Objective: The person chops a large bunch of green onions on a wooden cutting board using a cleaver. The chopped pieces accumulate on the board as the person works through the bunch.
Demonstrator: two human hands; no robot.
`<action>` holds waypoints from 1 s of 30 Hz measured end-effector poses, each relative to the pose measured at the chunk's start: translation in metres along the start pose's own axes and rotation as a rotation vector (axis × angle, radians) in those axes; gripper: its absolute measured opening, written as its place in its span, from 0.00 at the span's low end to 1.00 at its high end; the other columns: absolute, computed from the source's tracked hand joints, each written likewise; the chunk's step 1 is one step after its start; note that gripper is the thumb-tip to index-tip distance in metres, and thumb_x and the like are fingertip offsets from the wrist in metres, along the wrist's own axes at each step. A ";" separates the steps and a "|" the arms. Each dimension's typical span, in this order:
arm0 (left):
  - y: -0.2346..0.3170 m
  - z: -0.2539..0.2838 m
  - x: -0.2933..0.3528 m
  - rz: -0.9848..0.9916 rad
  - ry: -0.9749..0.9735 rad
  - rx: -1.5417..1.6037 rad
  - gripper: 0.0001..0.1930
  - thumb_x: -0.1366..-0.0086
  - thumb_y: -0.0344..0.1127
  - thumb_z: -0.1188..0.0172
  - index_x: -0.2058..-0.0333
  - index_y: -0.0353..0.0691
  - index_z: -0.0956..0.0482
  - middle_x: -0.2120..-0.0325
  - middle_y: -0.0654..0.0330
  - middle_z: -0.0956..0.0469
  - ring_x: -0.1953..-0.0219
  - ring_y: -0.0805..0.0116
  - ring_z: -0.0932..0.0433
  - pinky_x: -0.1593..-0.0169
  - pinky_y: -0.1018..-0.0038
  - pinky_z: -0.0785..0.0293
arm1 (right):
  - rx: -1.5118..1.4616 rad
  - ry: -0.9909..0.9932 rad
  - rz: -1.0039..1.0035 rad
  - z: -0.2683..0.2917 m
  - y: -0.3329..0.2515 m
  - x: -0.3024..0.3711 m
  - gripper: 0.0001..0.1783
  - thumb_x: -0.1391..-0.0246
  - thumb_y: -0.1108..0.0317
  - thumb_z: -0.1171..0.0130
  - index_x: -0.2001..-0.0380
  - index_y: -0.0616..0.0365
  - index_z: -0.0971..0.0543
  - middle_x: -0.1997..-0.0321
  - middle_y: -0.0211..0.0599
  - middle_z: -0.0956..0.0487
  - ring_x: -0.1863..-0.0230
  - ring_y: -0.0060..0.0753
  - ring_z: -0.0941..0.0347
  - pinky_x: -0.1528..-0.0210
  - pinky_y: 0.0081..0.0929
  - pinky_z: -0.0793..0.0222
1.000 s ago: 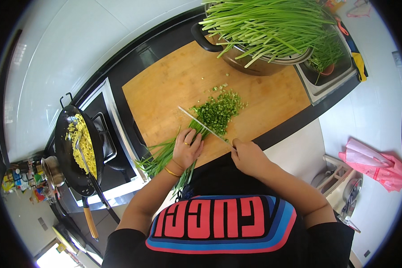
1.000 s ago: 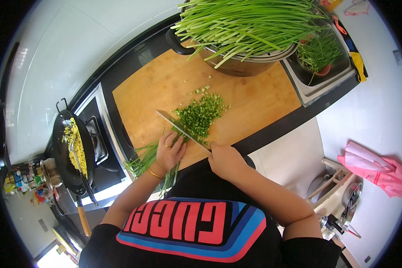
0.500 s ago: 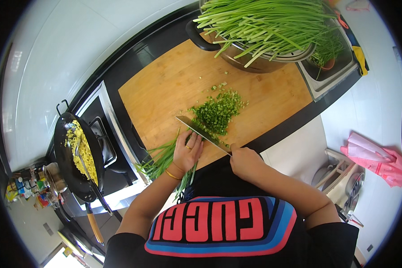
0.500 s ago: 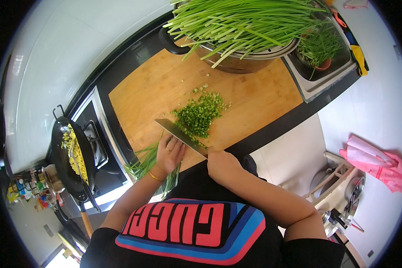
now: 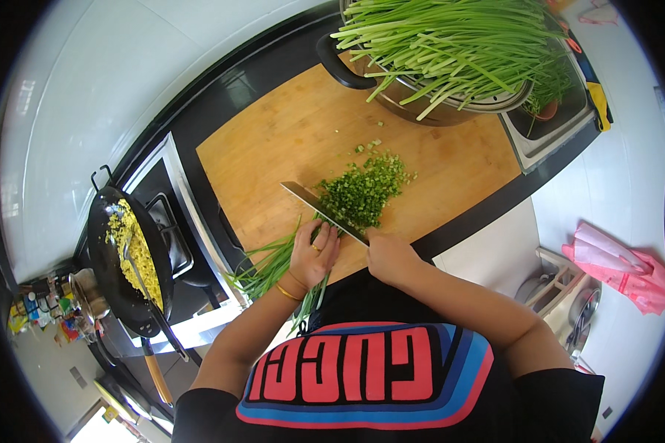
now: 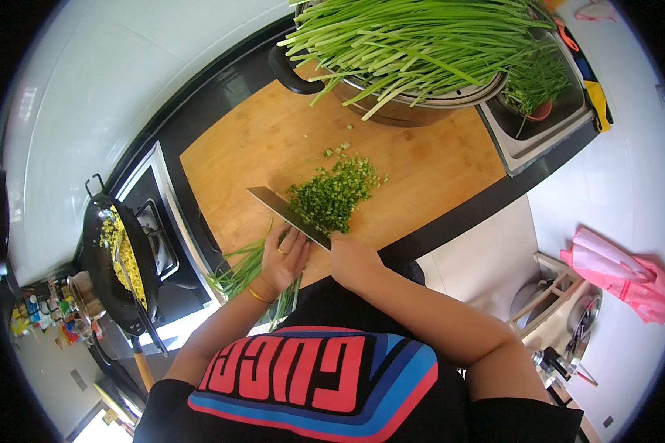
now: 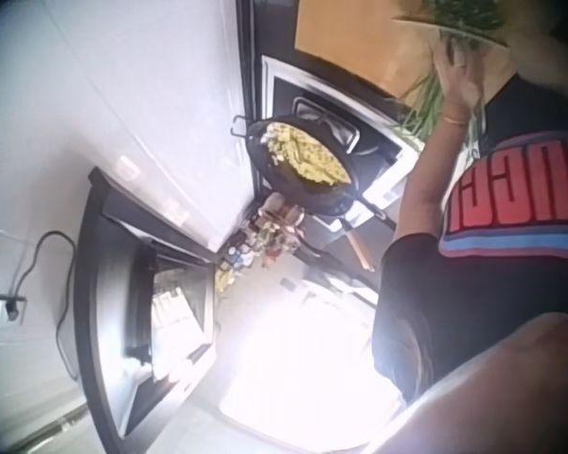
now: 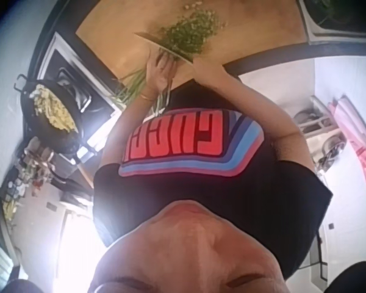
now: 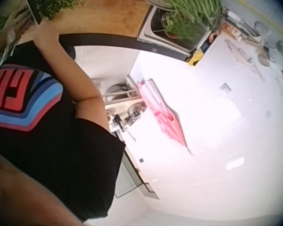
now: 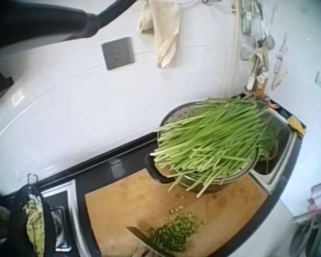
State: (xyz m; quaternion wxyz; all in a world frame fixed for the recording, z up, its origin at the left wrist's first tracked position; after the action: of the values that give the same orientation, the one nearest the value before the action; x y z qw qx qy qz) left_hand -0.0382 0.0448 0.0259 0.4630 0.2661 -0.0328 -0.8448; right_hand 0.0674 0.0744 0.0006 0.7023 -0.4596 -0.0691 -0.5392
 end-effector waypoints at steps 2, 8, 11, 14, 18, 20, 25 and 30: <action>0.000 -0.003 0.004 -0.007 0.010 -0.011 0.17 0.53 0.27 0.37 0.62 0.30 0.24 0.62 0.50 0.27 0.56 0.48 0.30 0.55 0.57 0.30 | -0.011 0.037 -0.005 -0.006 -0.001 -0.013 0.10 0.50 0.70 0.52 0.66 0.65 0.31 0.74 0.59 0.24 0.68 0.61 0.26 0.64 0.50 0.31; 0.001 0.009 -0.003 0.046 0.036 -0.029 0.16 0.51 0.29 0.37 0.62 0.32 0.24 0.61 0.52 0.28 0.55 0.50 0.30 0.53 0.56 0.31 | -0.080 0.138 0.030 0.001 0.003 -0.018 0.10 0.48 0.68 0.52 0.69 0.66 0.30 0.75 0.58 0.25 0.68 0.60 0.27 0.64 0.49 0.32; 0.003 0.012 -0.004 0.056 0.032 -0.070 0.15 0.50 0.30 0.38 0.61 0.33 0.24 0.60 0.53 0.28 0.55 0.51 0.30 0.52 0.56 0.31 | -0.086 0.174 0.042 0.015 0.009 -0.012 0.10 0.49 0.67 0.51 0.72 0.64 0.28 0.73 0.57 0.24 0.67 0.59 0.26 0.64 0.49 0.31; 0.004 0.012 -0.003 0.044 0.053 -0.076 0.15 0.50 0.30 0.38 0.61 0.34 0.23 0.60 0.53 0.28 0.55 0.52 0.30 0.52 0.57 0.32 | -0.011 0.199 0.081 0.026 -0.002 0.008 0.10 0.49 0.68 0.50 0.75 0.64 0.26 0.74 0.56 0.23 0.68 0.58 0.25 0.64 0.49 0.30; 0.002 0.008 0.001 0.065 0.052 -0.081 0.14 0.50 0.30 0.38 0.62 0.34 0.23 0.60 0.53 0.27 0.55 0.52 0.30 0.53 0.59 0.31 | 0.037 0.172 0.106 0.027 -0.015 0.044 0.09 0.50 0.70 0.51 0.75 0.66 0.25 0.75 0.57 0.23 0.69 0.57 0.25 0.65 0.47 0.29; 0.002 0.008 0.000 0.063 0.049 -0.078 0.14 0.50 0.30 0.38 0.63 0.33 0.23 0.60 0.54 0.27 0.55 0.52 0.30 0.55 0.59 0.31 | 0.075 0.097 0.060 0.021 -0.010 0.049 0.09 0.51 0.71 0.51 0.76 0.66 0.25 0.74 0.57 0.23 0.69 0.57 0.24 0.64 0.46 0.29; 0.002 0.008 -0.002 0.047 0.037 -0.065 0.15 0.50 0.30 0.38 0.62 0.33 0.23 0.60 0.53 0.26 0.55 0.53 0.30 0.54 0.60 0.31 | 0.123 0.070 0.026 0.011 -0.001 0.050 0.07 0.54 0.74 0.51 0.76 0.66 0.24 0.74 0.57 0.23 0.69 0.56 0.24 0.65 0.44 0.27; 0.000 0.006 -0.002 0.054 0.022 -0.051 0.15 0.50 0.30 0.38 0.62 0.32 0.23 0.60 0.53 0.26 0.55 0.53 0.30 0.54 0.60 0.32 | 0.156 0.054 -0.015 0.011 -0.003 0.051 0.06 0.55 0.75 0.50 0.76 0.66 0.24 0.74 0.56 0.22 0.70 0.54 0.23 0.66 0.43 0.26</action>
State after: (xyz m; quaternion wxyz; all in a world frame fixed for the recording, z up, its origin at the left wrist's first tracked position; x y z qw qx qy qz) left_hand -0.0400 0.0449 0.0316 0.4927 0.2623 -0.0133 -0.8296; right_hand 0.0904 0.0469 0.0389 0.7336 -0.3879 -0.0955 -0.5498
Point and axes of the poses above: each hand's wrist, its own x-axis away from the middle knuckle, its own z-axis out of the back of the hand, y = z × x, the point moved 10 cm from there along -x, towards the middle knuckle
